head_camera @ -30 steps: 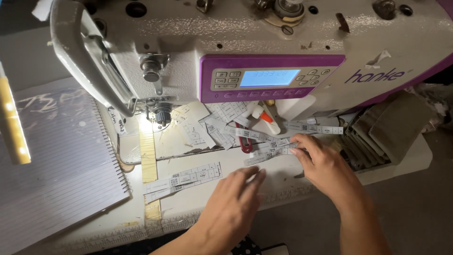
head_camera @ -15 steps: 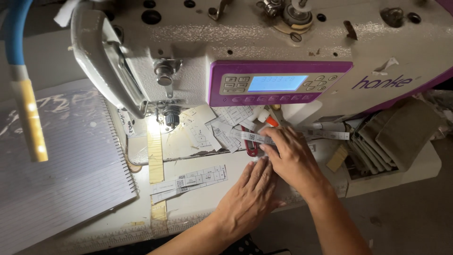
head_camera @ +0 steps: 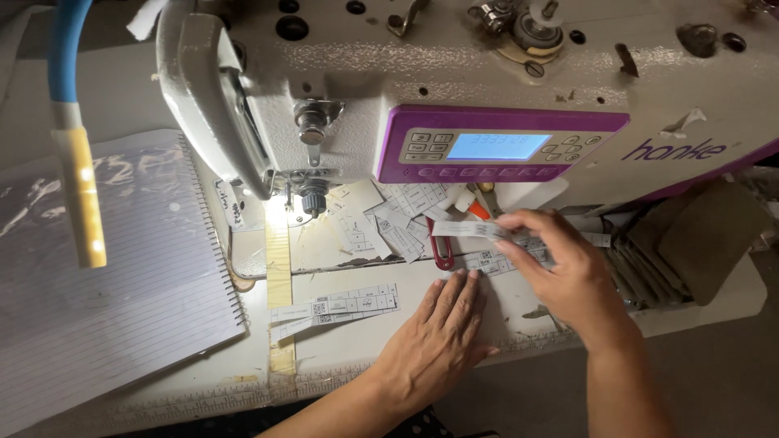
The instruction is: Sorting and arranging garment labels on a sewing machine table
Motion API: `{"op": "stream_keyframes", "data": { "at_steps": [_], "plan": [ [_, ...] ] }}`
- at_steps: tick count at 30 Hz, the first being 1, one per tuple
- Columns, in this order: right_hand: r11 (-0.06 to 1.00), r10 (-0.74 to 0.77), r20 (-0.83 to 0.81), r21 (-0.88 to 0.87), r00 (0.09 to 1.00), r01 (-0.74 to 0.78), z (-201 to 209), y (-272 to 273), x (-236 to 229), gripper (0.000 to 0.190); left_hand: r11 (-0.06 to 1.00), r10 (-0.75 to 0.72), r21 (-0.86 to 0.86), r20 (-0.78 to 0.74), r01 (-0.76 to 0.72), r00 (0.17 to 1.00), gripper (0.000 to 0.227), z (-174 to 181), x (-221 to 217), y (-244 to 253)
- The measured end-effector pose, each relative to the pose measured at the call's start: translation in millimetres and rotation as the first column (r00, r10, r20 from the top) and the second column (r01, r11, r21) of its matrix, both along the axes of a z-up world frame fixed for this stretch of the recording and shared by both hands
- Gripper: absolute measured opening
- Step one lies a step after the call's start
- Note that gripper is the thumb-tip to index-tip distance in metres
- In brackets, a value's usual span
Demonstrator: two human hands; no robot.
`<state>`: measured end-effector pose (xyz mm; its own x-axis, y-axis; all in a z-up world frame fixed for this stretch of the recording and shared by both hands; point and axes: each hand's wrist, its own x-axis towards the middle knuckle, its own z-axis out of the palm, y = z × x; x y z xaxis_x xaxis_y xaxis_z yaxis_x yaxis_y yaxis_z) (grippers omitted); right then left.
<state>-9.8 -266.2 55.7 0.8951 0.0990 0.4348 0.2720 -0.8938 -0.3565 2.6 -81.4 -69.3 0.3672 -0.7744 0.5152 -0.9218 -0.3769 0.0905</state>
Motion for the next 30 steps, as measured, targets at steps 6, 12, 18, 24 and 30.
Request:
{"op": "stream_keyframes", "data": {
  "at_steps": [6, 12, 18, 24, 30],
  "plan": [
    [1.0, 0.018, -0.124, -0.007, 0.992, -0.019, -36, -35, -15, 0.028, 0.999, -0.009, -0.046, -0.008, 0.009, 1.0, 0.065, 6, 1, 3],
    [0.979, 0.065, -0.027, -0.19, 0.998, -0.069, -57, -32, -15, 0.025, 0.996, -0.077, -0.044, 0.095, 0.081, 0.993, 0.055, 22, 4, 14],
    [0.995, -0.055, -0.203, -0.097, 0.978, 0.036, -52, -25, -19, 0.033, 0.999, 0.023, -0.023, -0.018, -0.024, 1.0, 0.078, 2, 1, 5],
    [0.997, 0.007, 0.012, -0.071, 1.0, -0.006, -38, 9, 9, 0.026, 0.999, 0.004, -0.049, 0.025, -0.003, 1.0, 0.073, 13, 3, 10],
    [0.984, -0.175, -0.087, -0.051, 0.981, 0.171, -56, 24, 46, 0.024, 1.0, 0.018, 0.002, 0.062, -0.018, 0.998, 0.083, 1, 1, 12]
  ]
}}
